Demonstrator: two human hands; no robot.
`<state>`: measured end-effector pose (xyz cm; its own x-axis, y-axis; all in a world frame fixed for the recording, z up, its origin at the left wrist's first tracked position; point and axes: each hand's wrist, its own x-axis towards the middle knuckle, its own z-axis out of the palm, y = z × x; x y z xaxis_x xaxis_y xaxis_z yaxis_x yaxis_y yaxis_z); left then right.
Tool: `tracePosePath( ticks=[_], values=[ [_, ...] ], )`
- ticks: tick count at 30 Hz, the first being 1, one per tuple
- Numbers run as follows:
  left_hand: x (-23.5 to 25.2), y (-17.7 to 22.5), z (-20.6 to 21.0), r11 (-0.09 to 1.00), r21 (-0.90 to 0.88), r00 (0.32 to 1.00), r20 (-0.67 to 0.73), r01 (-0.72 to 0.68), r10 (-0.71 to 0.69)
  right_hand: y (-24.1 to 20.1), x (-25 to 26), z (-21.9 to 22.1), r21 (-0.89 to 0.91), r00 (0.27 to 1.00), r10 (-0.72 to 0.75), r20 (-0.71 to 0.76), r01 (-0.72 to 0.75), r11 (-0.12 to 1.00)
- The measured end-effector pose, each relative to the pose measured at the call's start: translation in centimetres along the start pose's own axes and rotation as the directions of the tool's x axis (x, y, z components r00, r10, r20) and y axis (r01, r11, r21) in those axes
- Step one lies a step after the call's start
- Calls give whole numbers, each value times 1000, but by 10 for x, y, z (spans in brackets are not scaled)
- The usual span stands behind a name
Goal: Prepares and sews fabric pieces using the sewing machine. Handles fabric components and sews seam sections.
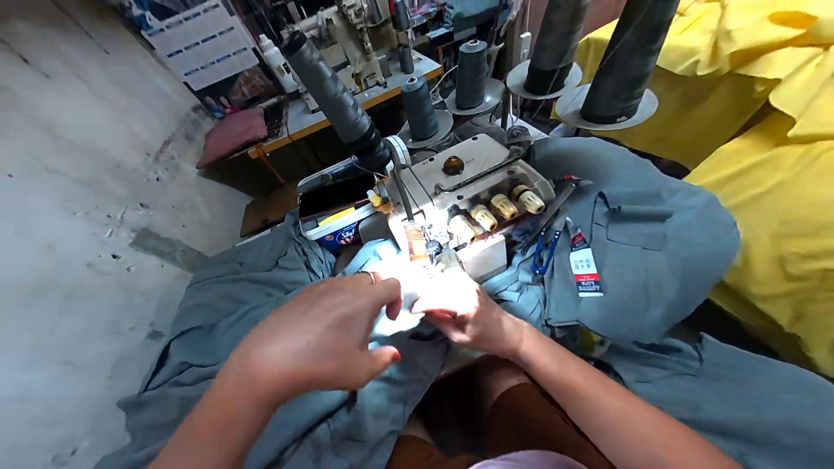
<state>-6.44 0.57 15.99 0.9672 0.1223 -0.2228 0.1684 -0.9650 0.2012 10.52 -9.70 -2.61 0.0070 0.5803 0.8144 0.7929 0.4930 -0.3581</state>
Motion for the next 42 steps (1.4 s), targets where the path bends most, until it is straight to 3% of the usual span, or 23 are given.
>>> tracePosePath(
  ticks=[2,3,5,7,10,14,21,23,25,28,30,31,33,34,35,37,39,42],
  values=[
    [9,15,16,973,205,993,24,109,-116,-20,-3,-25,-133,991,-9,134,27,991],
    [12,15,36,956,289,996,-85,54,-31,-30,-7,-36,-187,982,5,190,31,982],
    [26,9,81,894,434,911,-316,-109,264,-47,-20,-55,-284,966,32,255,43,958],
    [38,4,110,855,451,825,-359,-256,436,-58,-36,-69,-351,962,62,265,37,936],
    [47,-8,125,820,406,747,-372,-403,551,-61,-52,-84,-362,971,95,218,-10,932],
    [41,-15,114,820,441,711,-437,-364,551,-61,-53,-89,-369,986,78,149,-18,929],
    [14,-34,119,939,318,788,-542,-130,293,-53,-71,-89,-444,985,106,138,-34,895],
    [2,-12,110,960,244,837,-489,-138,245,-64,-59,-91,-326,989,63,134,-16,945],
    [-15,19,93,958,171,879,-386,-231,281,-69,-42,-88,-90,996,35,76,-28,996],
    [-43,54,62,971,74,962,-132,-229,237,-58,-27,-48,261,981,180,-70,-156,953],
    [-50,55,55,985,70,983,-84,-158,164,-55,-26,-10,355,878,478,16,-452,818],
    [-52,51,54,986,67,982,-104,-152,159,-56,-24,0,338,763,619,186,-641,689],
    [-54,45,54,977,66,960,-183,-201,210,-52,-21,9,226,522,669,530,-847,482],
    [-54,43,54,972,65,948,-214,-227,236,-52,-22,9,177,460,628,627,-870,461],
    [-54,42,54,968,35,937,-243,-248,249,-56,-23,6,172,474,573,668,-848,501],
    [-47,38,57,947,-112,905,-345,-302,248,-76,-25,-12,283,629,437,643,-725,628],
    [-32,37,62,854,-356,876,-435,-379,207,-102,-23,-34,465,856,232,462,-457,758],
    [-15,40,59,779,-422,867,-398,-463,300,-127,-6,-61,521,982,29,184,-123,845]
  ],
)
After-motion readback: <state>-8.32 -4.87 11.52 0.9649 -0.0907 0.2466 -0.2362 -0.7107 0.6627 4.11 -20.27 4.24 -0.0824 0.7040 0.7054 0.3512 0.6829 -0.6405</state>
